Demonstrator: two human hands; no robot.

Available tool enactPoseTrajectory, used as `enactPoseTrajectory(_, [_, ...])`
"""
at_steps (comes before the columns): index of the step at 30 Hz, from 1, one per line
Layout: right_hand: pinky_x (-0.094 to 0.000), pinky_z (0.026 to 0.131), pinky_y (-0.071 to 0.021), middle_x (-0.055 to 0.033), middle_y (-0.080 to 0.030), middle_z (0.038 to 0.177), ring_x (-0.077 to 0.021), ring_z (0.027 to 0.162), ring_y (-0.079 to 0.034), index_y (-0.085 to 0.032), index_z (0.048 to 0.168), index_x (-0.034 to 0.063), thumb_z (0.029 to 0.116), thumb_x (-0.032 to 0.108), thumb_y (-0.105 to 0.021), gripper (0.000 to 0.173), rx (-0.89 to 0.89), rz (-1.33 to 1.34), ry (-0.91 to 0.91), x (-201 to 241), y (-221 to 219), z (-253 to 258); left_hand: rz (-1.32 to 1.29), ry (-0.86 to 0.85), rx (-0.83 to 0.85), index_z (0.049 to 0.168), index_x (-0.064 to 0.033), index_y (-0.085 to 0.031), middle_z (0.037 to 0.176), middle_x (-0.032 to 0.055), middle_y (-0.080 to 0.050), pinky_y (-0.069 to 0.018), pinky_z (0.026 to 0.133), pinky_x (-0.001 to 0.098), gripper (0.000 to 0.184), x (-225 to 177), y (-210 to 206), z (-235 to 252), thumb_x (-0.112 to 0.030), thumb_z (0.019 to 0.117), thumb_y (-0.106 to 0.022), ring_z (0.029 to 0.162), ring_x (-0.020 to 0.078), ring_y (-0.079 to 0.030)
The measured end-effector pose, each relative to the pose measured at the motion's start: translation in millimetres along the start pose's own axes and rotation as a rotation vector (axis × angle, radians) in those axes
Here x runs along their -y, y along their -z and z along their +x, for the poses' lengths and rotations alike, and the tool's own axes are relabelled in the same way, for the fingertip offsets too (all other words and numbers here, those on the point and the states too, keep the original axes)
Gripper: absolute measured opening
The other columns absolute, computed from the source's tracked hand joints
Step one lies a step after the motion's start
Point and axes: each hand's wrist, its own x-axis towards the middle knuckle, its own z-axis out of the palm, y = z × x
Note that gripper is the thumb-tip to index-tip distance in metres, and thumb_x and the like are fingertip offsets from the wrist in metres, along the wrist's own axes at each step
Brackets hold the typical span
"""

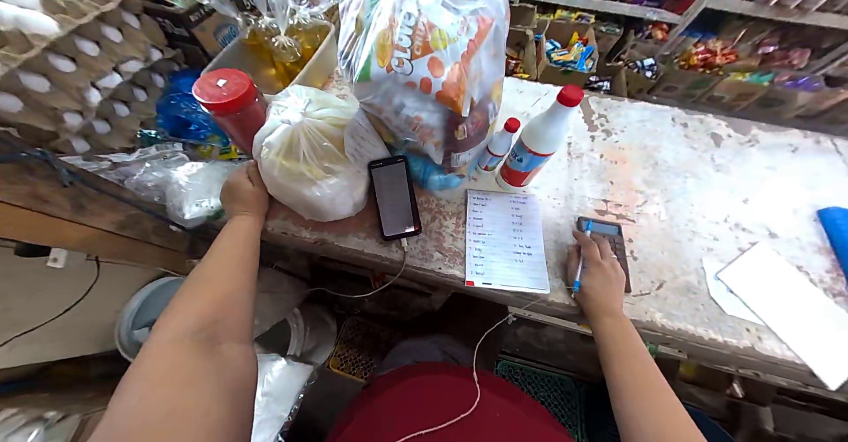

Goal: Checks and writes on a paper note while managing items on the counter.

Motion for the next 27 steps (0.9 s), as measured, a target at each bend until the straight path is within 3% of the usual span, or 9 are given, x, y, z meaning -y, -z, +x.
enactPoseTrajectory(6, [-0.0673,0.085,-0.0524,-0.0289,-0.06,0.135,-0.0512,0.11,-0.066,-0.056,0.14,-0.0013,0.1074,0.027,-0.045,0.045,-0.036,0.063,-0.016,-2,1,-3,-0.01,0.028,-0.019,0.133,0.0049,-0.059,0.135,0.0345,-0.059,-0.0382,0.104,0.0724,0.063,-1,1,1,-0.04,0.1125,-0.019,0.13,0.0522,-0.054])
enactPoseTrajectory(10, [-0.0589,0.104,-0.0479,-0.0318,-0.054,0.142,-0.0454,0.128,-0.058,-0.05,0.146,-0.0046,0.1078,0.025,-0.045,0.049,-0.228,0.228,-0.093,-9,6,-15,0.006,-0.116,0.154,0.142,0.0125,-0.047,0.143,0.0421,-0.046,-0.0316,0.106,0.078,0.055,8,9,1,-0.029,0.1137,-0.025,0.134,0.062,-0.044])
enactPoseTrajectory(12, [-0.0466,0.099,-0.0531,-0.0265,-0.06,0.131,-0.0326,0.115,-0.064,-0.051,0.144,-0.0029,0.1062,0.022,-0.051,0.045,-0.329,0.344,-0.15,-12,4,-24,0.052,-0.2,0.22,0.143,0.0103,-0.047,0.148,0.0429,-0.038,-0.0302,0.104,0.0819,0.045,17,12,-2,-0.021,0.1114,-0.036,0.133,0.0658,-0.04])
enactPoseTrajectory(14, [-0.0382,0.082,-0.058,-0.0158,-0.065,0.107,-0.0195,0.09,-0.067,-0.053,0.13,-0.0015,0.1047,0.021,-0.058,0.034,-0.355,0.52,-0.227,-6,5,-29,0.067,-0.17,0.201,0.144,0.0055,-0.049,0.152,0.0415,-0.034,-0.0276,0.105,0.082,0.043,22,12,-6,-0.02,0.1097,-0.042,0.137,0.0653,-0.035])
enactPoseTrajectory(16, [-0.0312,0.07,-0.0592,-0.0047,-0.065,0.087,-0.0106,0.073,-0.066,-0.052,0.115,0.001,0.1063,0.022,-0.055,0.023,-0.37,0.739,-0.263,8,9,-28,0.075,-0.086,0.155,0.142,0.0029,-0.051,0.153,0.0402,-0.033,-0.0255,0.106,0.0817,0.044,22,9,-6,-0.023,0.1084,-0.041,0.14,0.064,-0.03])
enactPoseTrajectory(18, [-0.0298,0.071,-0.0609,0.0048,-0.067,0.084,-0.0083,0.073,-0.069,-0.052,0.108,0.0116,0.1112,0.034,-0.04,0.026,-0.322,0.971,-0.224,21,15,-26,0.085,-0.017,0.148,0.143,0.0013,-0.05,0.155,0.0393,-0.03,-0.0251,0.104,0.0835,0.046,25,5,2,-0.027,0.1079,-0.039,0.141,0.0644,-0.028])
enactPoseTrajectory(20, [-0.0324,0.079,-0.0612,0.0028,-0.072,0.093,-0.0109,0.083,-0.072,-0.056,0.111,0.0107,0.1112,0.047,-0.033,0.043,-0.202,1.071,-0.18,28,21,-15,0.086,0.009,0.169,0.147,0.0022,-0.045,0.156,0.0404,-0.027,-0.0227,0.103,0.0854,0.049,32,-1,14,-0.028,0.1086,-0.039,0.141,0.0658,-0.026])
enactPoseTrajectory(24, [-0.0322,0.088,-0.059,-0.0074,-0.073,0.114,-0.0127,0.097,-0.071,-0.054,0.13,-0.0028,0.1098,0.028,-0.04,0.039,-0.01,1.137,-0.197,44,17,19,0.126,-0.029,0.197,0.151,0.0046,-0.038,0.156,0.0427,-0.023,-0.0213,0.104,0.0857,0.053,34,3,18,-0.028,0.109,-0.036,0.142,0.0666,-0.023])
enactPoseTrajectory(27, [-0.0288,0.08,-0.0603,-0.0038,-0.071,0.094,-0.0099,0.084,-0.07,-0.054,0.117,-0.0014,0.1018,0.009,-0.056,0.018,0.014,1.17,-0.218,61,10,43,0.142,-0.039,0.171,0.147,0.0057,-0.043,0.155,0.0406,-0.029,-0.0243,0.104,0.0828,0.05,26,4,11,-0.026,0.1089,-0.038,0.142,0.0635,-0.027])
